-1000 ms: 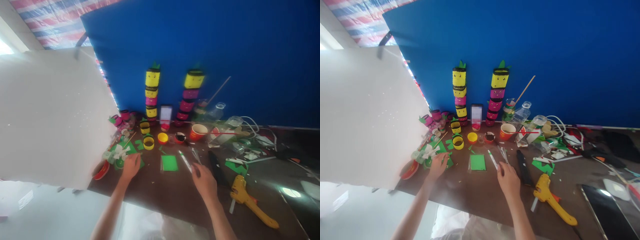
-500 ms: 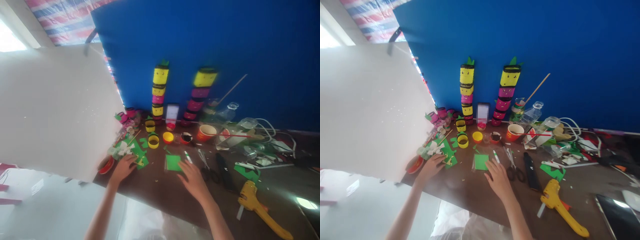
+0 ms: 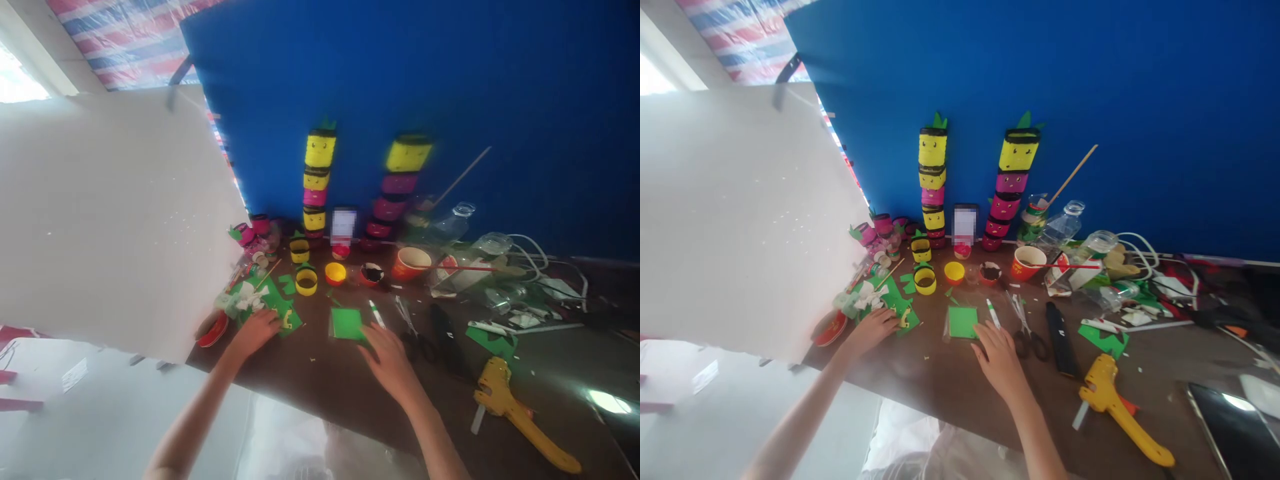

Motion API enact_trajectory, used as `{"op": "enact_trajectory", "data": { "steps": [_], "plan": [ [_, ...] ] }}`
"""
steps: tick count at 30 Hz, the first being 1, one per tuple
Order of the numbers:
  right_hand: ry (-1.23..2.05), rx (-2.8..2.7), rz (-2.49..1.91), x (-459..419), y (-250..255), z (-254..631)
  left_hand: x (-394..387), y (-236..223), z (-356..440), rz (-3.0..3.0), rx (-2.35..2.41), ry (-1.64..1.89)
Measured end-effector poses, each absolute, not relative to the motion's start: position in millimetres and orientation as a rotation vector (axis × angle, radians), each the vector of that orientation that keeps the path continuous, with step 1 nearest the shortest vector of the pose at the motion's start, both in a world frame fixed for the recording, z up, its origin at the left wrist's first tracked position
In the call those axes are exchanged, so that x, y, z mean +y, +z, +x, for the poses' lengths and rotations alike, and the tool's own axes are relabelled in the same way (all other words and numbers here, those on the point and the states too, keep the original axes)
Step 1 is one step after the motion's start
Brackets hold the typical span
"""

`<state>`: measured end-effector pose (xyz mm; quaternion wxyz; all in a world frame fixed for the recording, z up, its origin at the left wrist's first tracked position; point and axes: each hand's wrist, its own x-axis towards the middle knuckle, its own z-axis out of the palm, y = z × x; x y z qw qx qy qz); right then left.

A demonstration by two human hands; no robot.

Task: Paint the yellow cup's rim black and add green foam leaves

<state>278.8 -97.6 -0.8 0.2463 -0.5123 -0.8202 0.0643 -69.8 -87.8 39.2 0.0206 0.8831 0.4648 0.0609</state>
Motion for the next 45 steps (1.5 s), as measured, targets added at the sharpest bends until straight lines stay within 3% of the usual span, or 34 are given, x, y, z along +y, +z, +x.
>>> {"op": "enact_trajectory", "data": {
  "steps": [7, 13, 17, 24, 31, 36, 39, 45],
  "plan": [
    [0.153, -2.259, -1.375, -100.0, -1.5, 278.2, -78.8, 43.0, -63.0, 2.691, 1.475, 0.164],
    [0.194, -2.252, -1.380, -100.8, -0.4, 279.6, -66.6, 56.8, -75.6, 2.364, 1.704, 0.422],
    [0.179, -2.245, -1.394, -101.5, -2.5, 280.1, -58.4, 63.6, -90.8, 1.864, 1.701, 0.825],
    [0.200, -2.220, -1.367, -101.5, -8.4, 281.0, -53.0, 66.7, -100.4, 1.611, 1.711, 1.059],
    [0.205, -2.213, -1.375, -101.6, -5.0, 281.1, -53.0, 72.6, -93.7, 1.537, 1.656, 1.169],
    [0.263, -2.052, -1.318, -105.0, 3.7, 276.3, -63.6, 83.4, -71.2, 1.826, 1.668, 1.287],
    [0.451, -1.804, -1.331, -107.8, 22.3, 265.9, -71.2, 85.7, -46.5, 2.015, 1.515, 1.298],
    [1.238, -1.398, -1.248, -103.3, 71.9, 234.9, -76.8, 83.4, 13.6, 2.085, 1.173, 1.183]
  ]
}}
